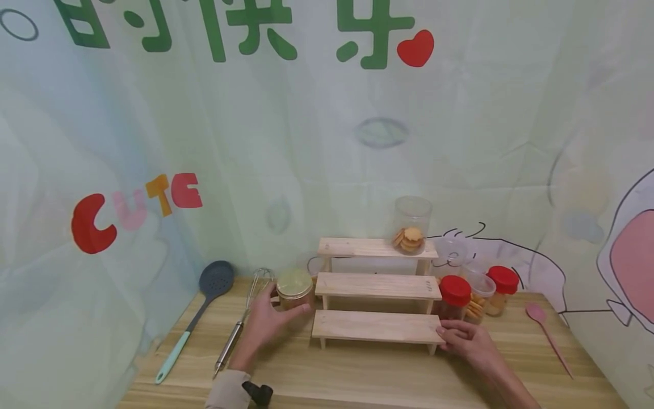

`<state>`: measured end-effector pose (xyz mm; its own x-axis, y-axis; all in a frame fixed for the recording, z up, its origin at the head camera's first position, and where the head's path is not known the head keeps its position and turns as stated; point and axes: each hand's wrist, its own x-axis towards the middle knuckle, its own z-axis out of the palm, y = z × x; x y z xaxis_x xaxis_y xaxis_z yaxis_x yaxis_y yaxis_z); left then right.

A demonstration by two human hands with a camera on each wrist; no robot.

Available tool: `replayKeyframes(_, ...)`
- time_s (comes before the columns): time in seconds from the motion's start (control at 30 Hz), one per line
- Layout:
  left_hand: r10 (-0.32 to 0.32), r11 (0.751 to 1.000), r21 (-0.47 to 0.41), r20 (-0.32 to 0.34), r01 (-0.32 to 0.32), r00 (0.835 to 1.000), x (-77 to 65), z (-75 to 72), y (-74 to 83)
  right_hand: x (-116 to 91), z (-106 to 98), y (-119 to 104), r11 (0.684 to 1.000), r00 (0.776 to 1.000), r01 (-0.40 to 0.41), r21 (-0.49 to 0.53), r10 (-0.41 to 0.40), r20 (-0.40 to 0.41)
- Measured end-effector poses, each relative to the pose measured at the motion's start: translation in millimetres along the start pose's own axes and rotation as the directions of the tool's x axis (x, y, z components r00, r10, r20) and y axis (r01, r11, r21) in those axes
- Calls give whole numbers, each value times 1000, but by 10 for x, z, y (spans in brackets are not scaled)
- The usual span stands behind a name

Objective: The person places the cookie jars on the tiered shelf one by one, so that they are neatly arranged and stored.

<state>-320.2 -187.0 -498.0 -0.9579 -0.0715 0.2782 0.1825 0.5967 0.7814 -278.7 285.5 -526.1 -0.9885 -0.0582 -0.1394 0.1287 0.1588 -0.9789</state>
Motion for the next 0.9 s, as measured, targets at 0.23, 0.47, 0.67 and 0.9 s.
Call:
replayKeyframes(0.23,66,997,-28,-86,-68,994,23,-95,104,8,23,11,1000,1000,-15,15,15,5)
replayKeyframes(0.47,74,997,-25,-163,-79,984,37,-81,326,7,-19,1,999,999,-32,-20,32,-6)
replayKeyframes(0.67,108,984,-116,-209,-134,972,98,1,539,-3,-6,-46,997,997,-72,-34,72,-16)
replayKeyframes(0.9,189,963,-152,-207,-222,960,227,152,880,-15,8,-52,996,996,-85,-34,84,-31)
